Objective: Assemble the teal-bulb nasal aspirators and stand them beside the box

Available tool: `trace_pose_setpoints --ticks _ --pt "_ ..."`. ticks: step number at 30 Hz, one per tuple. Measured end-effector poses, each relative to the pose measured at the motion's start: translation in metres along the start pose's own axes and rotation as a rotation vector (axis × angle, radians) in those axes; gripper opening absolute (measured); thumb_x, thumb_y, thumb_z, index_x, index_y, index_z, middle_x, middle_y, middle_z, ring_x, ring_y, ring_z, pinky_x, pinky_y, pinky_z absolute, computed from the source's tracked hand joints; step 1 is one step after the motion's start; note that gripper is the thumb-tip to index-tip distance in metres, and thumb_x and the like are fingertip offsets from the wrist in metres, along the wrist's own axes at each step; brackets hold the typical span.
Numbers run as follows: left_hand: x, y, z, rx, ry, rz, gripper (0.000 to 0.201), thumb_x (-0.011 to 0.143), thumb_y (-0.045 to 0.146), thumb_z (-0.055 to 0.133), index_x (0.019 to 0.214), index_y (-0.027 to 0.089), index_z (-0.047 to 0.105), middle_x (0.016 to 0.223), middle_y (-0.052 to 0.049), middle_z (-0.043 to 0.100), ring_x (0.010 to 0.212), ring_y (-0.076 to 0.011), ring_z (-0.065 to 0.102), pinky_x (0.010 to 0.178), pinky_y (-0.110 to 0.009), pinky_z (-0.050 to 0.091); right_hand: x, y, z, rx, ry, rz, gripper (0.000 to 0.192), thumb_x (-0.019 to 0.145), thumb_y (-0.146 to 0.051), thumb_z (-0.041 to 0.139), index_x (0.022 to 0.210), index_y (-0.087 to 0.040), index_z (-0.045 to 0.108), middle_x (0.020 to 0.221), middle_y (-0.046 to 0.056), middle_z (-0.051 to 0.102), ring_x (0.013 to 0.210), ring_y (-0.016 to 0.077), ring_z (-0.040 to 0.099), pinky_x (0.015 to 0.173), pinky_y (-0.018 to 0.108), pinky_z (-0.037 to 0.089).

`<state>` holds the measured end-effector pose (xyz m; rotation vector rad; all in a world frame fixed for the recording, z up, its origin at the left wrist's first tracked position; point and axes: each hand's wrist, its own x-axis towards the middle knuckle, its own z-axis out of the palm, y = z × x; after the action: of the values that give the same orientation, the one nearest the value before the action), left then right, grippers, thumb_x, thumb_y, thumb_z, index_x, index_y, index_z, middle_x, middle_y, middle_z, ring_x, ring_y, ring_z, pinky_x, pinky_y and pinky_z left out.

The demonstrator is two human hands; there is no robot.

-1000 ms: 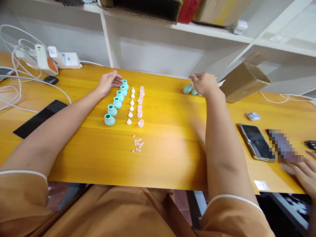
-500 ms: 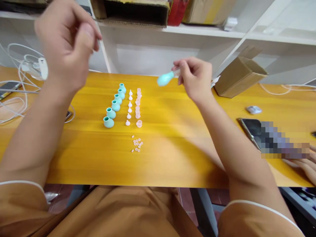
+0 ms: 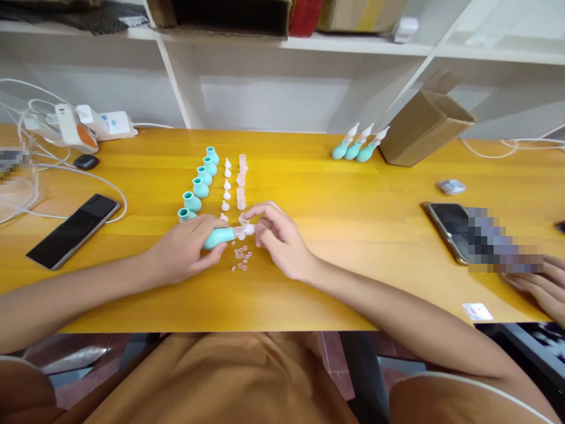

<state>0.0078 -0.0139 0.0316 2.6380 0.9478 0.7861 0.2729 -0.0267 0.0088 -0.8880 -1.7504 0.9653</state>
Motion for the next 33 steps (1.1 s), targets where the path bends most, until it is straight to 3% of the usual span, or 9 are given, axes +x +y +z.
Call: trace_pose_setpoints --ticks 2,5,7,11,13,18,23,33 --pt "-0.004 -0.002 0.004 -0.019 0.007 -0.005 0.031 0.099 0.032 0.062 0.127 0.039 0.073 0.107 -0.008 0.079 0.096 -0.0316 0.078 0.082 -0.053 0.062 -0.002 0.007 -0.007 -0.26 0.032 -0.218 0.019 0.103 -0.022 0.063 0.12 -0.028 0.067 0.117 0.01 0.066 0.087 0.022 0.066 0.064 0.037 0.057" --pt "-0.008 -0.006 0.011 -0.053 -0.004 -0.013 0.03 0.097 0.034 0.063 0.124 0.041 0.072 0.101 -0.006 0.079 0.092 -0.0291 0.079 0.078 -0.049 0.062 -0.003 0.013 -0.017 -0.542 0.051 -0.517 0.034 0.092 -0.02 0.076 0.122 -0.032 0.066 0.109 0.01 0.064 0.095 0.0281 0.066 0.072 0.045 0.06" --pt "-0.01 -0.007 0.017 -0.063 -0.021 -0.006 0.028 0.096 0.035 0.063 0.122 0.04 0.073 0.099 -0.005 0.079 0.09 -0.0282 0.079 0.076 -0.047 0.062 -0.003 0.016 -0.022 -0.624 0.043 -0.642 0.038 0.089 -0.02 0.08 0.122 -0.034 0.067 0.102 0.007 0.065 0.089 0.0264 0.067 0.068 0.042 0.059" --pt "-0.01 -0.004 0.027 -0.053 -0.059 0.027 0.027 0.097 0.033 0.065 0.121 0.036 0.075 0.101 -0.007 0.08 0.094 -0.0294 0.08 0.08 -0.048 0.062 -0.003 0.016 -0.022 -0.723 -0.054 -0.808 0.022 0.094 -0.02 0.078 0.108 -0.033 0.068 0.089 0.002 0.068 0.073 0.02 0.063 0.06 0.037 0.053" --pt "-0.009 -0.003 0.03 -0.044 -0.065 0.033 0.026 0.097 0.033 0.065 0.121 0.035 0.074 0.102 -0.008 0.081 0.095 -0.0302 0.08 0.082 -0.049 0.062 -0.003 0.015 -0.02 -0.753 -0.095 -0.817 0.016 0.096 -0.019 0.075 0.102 -0.032 0.068 0.086 0.001 0.071 0.071 0.0196 0.063 0.06 0.037 0.052" --pt "-0.009 -0.005 0.03 -0.019 -0.053 0.009 0.022 0.1 0.036 0.062 0.119 0.037 0.073 0.103 -0.007 0.08 0.099 -0.0295 0.08 0.085 -0.049 0.063 -0.004 0.011 -0.016 -0.761 -0.142 -0.682 0.01 0.103 -0.02 0.069 0.101 -0.03 0.068 0.086 0.002 0.074 0.072 0.0192 0.067 0.063 0.036 0.054" --pt "-0.009 -0.007 0.031 -0.034 -0.06 -0.018 0.014 0.1 0.038 0.068 0.112 0.033 0.074 0.1 -0.01 0.079 0.095 -0.0314 0.079 0.081 -0.048 0.06 -0.007 0.006 -0.011 -0.772 -0.086 -0.663 0.014 0.104 -0.013 0.067 0.101 -0.026 0.061 0.085 0.002 0.072 0.071 0.0168 0.067 0.061 0.031 0.056" --pt "-0.011 -0.011 0.035 0.183 0.05 0.178 0.019 0.11 0.038 0.06 0.112 0.019 0.064 0.09 -0.006 0.076 0.081 -0.023 0.075 0.07 -0.034 0.055 -0.008 0.005 -0.005 -0.896 -0.039 -0.646 0.013 0.104 -0.009 0.064 0.099 -0.021 0.06 0.082 0.001 0.07 0.064 0.0132 0.062 0.059 0.027 0.051"
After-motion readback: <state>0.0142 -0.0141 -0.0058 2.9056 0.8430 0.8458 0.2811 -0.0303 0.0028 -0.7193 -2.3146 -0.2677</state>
